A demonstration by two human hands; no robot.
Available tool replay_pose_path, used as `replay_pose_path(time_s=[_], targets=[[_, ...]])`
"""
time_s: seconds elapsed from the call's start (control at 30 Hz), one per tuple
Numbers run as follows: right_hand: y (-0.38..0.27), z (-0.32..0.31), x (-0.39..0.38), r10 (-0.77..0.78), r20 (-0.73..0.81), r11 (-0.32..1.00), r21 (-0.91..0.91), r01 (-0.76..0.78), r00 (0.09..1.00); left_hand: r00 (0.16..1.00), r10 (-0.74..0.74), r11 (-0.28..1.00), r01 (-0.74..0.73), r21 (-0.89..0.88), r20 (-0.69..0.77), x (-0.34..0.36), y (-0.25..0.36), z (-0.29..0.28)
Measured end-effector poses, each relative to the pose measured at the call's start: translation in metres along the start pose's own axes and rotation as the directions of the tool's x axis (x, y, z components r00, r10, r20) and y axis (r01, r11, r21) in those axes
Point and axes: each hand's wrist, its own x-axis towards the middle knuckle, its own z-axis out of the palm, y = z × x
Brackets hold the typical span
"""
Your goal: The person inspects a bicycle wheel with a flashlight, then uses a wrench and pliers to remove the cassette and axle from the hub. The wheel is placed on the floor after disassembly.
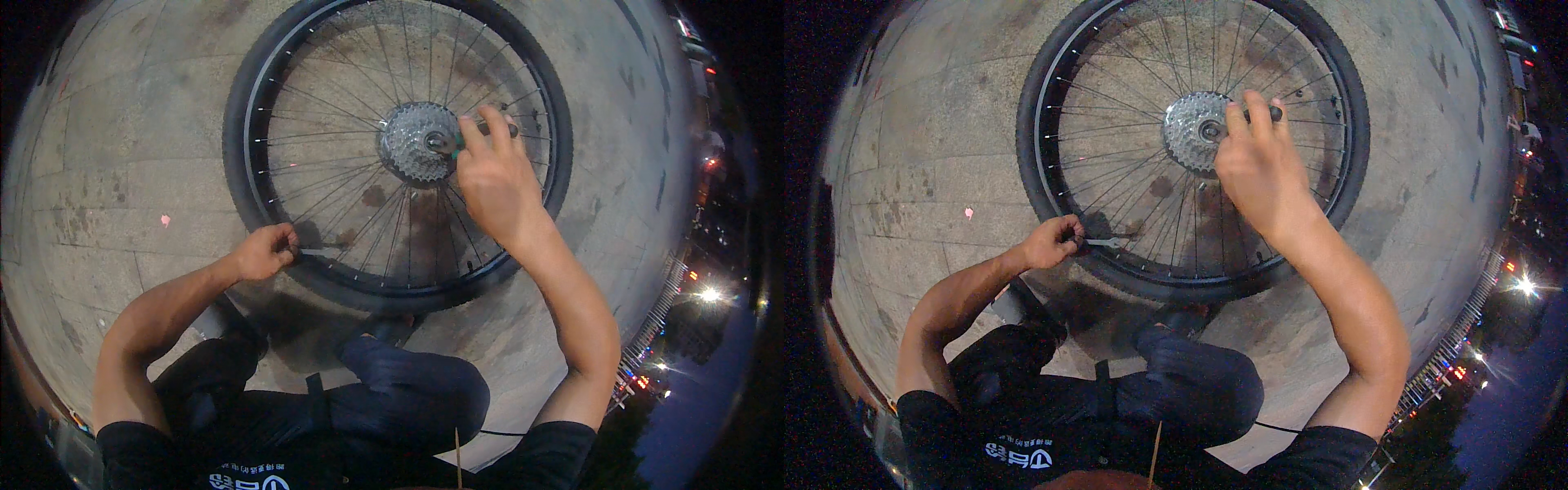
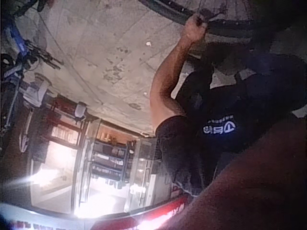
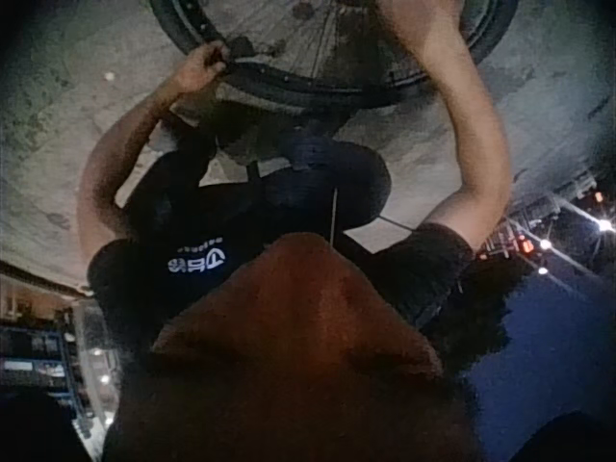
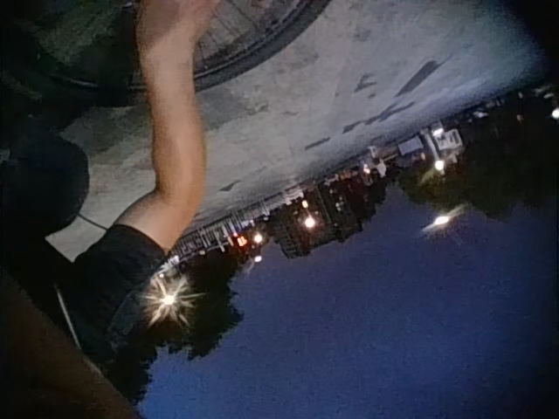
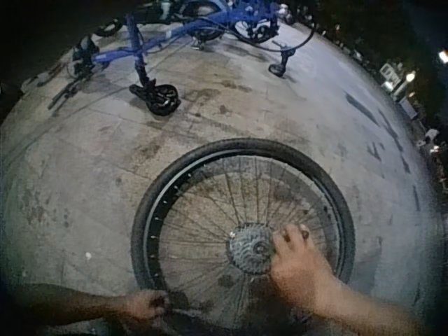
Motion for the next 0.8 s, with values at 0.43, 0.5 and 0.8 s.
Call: replay_pose_path(time_s=[0.43,0.5,0.8], targets=[[0.025,-0.029,-0.032,0.116,0.043,0.979,0.165,-0.122,0.992,1.000,0.004,1.000,-0.004,-0.017,0.025,0.005,-0.010,0.002],[0.025,-0.032,-0.056,0.215,-0.007,0.920,0.337,-0.200,0.977,0.999,0.007,0.999,-0.005,-0.046,0.035,-0.001,-0.009,-0.007],[-0.089,0.117,-0.313,0.934,0.278,-0.348,0.847,-0.403,-0.224,0.923,-0.125,0.737,-0.160,-0.657,-0.364,-0.039,-0.026,-0.156]])
